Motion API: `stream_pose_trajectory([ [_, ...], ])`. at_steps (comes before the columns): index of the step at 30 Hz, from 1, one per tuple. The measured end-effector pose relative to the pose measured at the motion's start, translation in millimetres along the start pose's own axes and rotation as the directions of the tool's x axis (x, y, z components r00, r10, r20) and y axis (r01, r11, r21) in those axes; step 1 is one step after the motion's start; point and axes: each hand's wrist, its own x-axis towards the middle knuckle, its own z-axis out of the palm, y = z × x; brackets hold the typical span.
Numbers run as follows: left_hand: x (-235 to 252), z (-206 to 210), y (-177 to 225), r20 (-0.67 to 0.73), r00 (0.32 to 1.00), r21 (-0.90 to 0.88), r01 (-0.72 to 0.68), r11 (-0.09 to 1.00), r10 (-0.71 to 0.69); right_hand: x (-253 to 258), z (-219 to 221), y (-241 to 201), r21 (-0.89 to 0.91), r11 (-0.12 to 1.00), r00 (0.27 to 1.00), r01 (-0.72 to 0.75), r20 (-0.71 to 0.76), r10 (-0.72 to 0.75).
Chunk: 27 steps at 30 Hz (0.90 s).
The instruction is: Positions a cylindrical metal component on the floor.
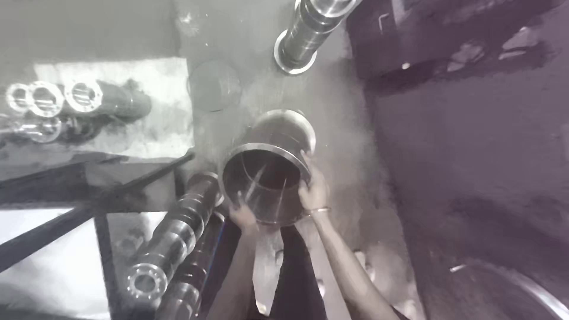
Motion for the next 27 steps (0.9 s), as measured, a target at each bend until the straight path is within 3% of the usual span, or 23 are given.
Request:
stream_pose_trajectory([
  [7, -21, 7, 14, 0.041, 0.949, -0.119, 0.314, 0.942, -0.312, 41, 9, -37, -0.133, 0.973, 0.978, 0.187, 0.123, -0.17],
  [11, -14, -15, 0, 0.421, 0.794, -0.255, 0.568, 0.782, -0.439, 60, 23, -59, -0.166, 0.943, 0.946, 0.287, 0.202, -0.253],
  [12, -6, -25, 2, 0.472, 0.77, -0.252, 0.585, 0.771, -0.429, 67, 27, -66, -0.177, 0.933, 0.937, 0.313, 0.216, -0.273],
  [13, 1, -40, 6, 0.451, 0.787, -0.239, 0.561, 0.792, -0.421, 68, 29, -72, -0.19, 0.926, 0.926, 0.326, 0.259, -0.273],
  [15, 32, -64, 42, 0.344, 0.888, -0.238, 0.397, 0.887, -0.305, 83, 32, -85, -0.209, 0.909, 0.897, 0.36, 0.346, -0.276],
  [16, 52, -75, 66, 0.288, 0.947, -0.22, 0.209, 0.953, -0.141, 89, 35, -92, -0.219, 0.901, 0.879, 0.374, 0.393, -0.27],
  [17, 74, -88, 87, 0.263, 0.961, -0.169, -0.039, 0.985, 0.084, 90, 38, -99, -0.231, 0.892, 0.861, 0.387, 0.437, -0.261],
  [18, 101, -93, 113, 0.292, 0.908, -0.103, -0.282, 0.954, 0.3, 97, 40, -109, -0.248, 0.884, 0.838, 0.397, 0.49, -0.24],
  [19, 128, -87, 139, 0.354, 0.801, -0.028, -0.506, 0.862, 0.482, 108, 43, -119, -0.261, 0.872, 0.816, 0.414, 0.53, -0.228],
  [20, 150, -79, 160, 0.454, 0.687, 0.042, -0.653, 0.757, 0.567, 115, 44, -128, -0.27, 0.863, 0.791, 0.428, 0.574, -0.212],
  [22, 169, -60, 181, 0.639, 0.55, 0.16, -0.779, 0.607, 0.538, 118, 44, -145, -0.28, 0.858, 0.735, 0.43, 0.661, -0.153],
  [24, 176, -37, 201, 0.657, 0.512, 0.15, -0.808, 0.57, 0.553, 136, 50, -165, -0.311, 0.847, 0.72, 0.432, 0.684, -0.116],
  [27, 166, -32, 191, 0.512, 0.643, 0.204, -0.735, 0.647, 0.569, 148, 61, -181, -0.343, 0.84, 0.726, 0.42, 0.683, -0.084],
])
